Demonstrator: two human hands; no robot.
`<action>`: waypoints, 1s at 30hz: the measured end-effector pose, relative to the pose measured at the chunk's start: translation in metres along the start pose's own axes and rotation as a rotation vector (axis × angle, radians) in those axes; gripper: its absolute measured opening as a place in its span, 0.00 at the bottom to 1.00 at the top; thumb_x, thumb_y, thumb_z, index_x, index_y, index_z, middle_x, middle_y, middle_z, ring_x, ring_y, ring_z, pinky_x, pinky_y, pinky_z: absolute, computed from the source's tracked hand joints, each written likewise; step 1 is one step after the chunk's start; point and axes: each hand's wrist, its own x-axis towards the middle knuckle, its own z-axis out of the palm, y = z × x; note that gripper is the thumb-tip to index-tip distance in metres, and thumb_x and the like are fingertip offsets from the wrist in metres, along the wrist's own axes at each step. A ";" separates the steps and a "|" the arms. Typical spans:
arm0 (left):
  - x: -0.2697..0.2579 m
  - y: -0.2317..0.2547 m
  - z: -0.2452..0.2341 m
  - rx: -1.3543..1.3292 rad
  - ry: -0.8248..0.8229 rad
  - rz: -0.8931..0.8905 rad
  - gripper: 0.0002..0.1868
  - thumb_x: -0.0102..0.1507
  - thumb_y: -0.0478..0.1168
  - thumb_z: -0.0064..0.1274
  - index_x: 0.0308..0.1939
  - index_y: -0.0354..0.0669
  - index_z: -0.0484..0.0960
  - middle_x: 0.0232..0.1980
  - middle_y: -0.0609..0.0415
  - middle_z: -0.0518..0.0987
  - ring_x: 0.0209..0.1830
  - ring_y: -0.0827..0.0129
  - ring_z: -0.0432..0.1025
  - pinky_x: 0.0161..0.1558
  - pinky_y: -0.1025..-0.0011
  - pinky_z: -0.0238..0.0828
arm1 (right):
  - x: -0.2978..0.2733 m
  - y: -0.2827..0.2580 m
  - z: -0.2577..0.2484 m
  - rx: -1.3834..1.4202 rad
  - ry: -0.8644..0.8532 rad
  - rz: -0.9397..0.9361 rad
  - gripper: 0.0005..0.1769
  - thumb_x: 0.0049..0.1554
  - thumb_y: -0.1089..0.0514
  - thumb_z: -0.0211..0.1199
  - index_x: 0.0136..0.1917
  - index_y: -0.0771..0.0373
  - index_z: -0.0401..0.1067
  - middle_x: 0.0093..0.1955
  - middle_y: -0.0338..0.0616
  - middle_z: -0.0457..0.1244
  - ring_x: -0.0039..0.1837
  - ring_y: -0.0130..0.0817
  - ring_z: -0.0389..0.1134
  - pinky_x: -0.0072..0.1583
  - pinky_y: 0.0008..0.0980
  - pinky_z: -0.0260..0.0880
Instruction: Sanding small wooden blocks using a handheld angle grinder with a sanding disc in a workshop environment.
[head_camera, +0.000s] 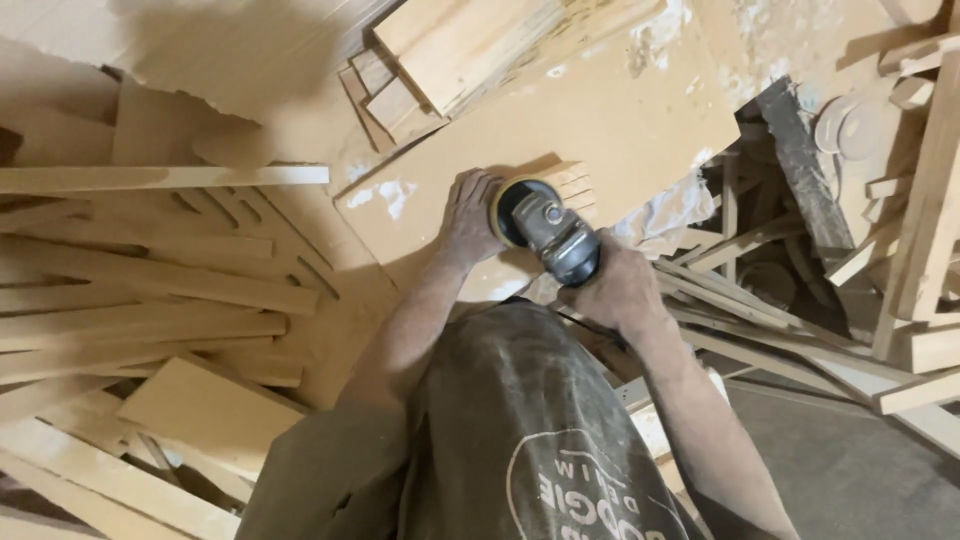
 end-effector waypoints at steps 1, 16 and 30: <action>-0.001 0.003 -0.001 -0.006 -0.003 0.000 0.49 0.50 0.63 0.69 0.72 0.54 0.73 0.74 0.60 0.75 0.85 0.66 0.57 0.86 0.61 0.44 | 0.000 0.008 -0.009 -0.003 -0.002 0.006 0.50 0.35 0.34 0.86 0.69 0.47 0.77 0.62 0.52 0.76 0.72 0.55 0.75 0.72 0.53 0.75; 0.002 -0.006 0.011 0.051 0.090 0.069 0.48 0.48 0.67 0.67 0.69 0.58 0.75 0.71 0.63 0.77 0.82 0.69 0.60 0.83 0.60 0.47 | 0.006 0.022 -0.010 -0.068 0.022 -0.006 0.49 0.39 0.32 0.83 0.71 0.48 0.77 0.60 0.54 0.77 0.69 0.57 0.77 0.69 0.56 0.78; 0.007 -0.014 0.022 0.024 0.216 0.157 0.51 0.40 0.62 0.74 0.66 0.48 0.79 0.67 0.54 0.81 0.79 0.59 0.66 0.80 0.54 0.53 | 0.001 0.034 -0.008 -0.150 0.013 0.109 0.49 0.38 0.35 0.83 0.70 0.52 0.80 0.61 0.51 0.77 0.68 0.56 0.78 0.68 0.52 0.78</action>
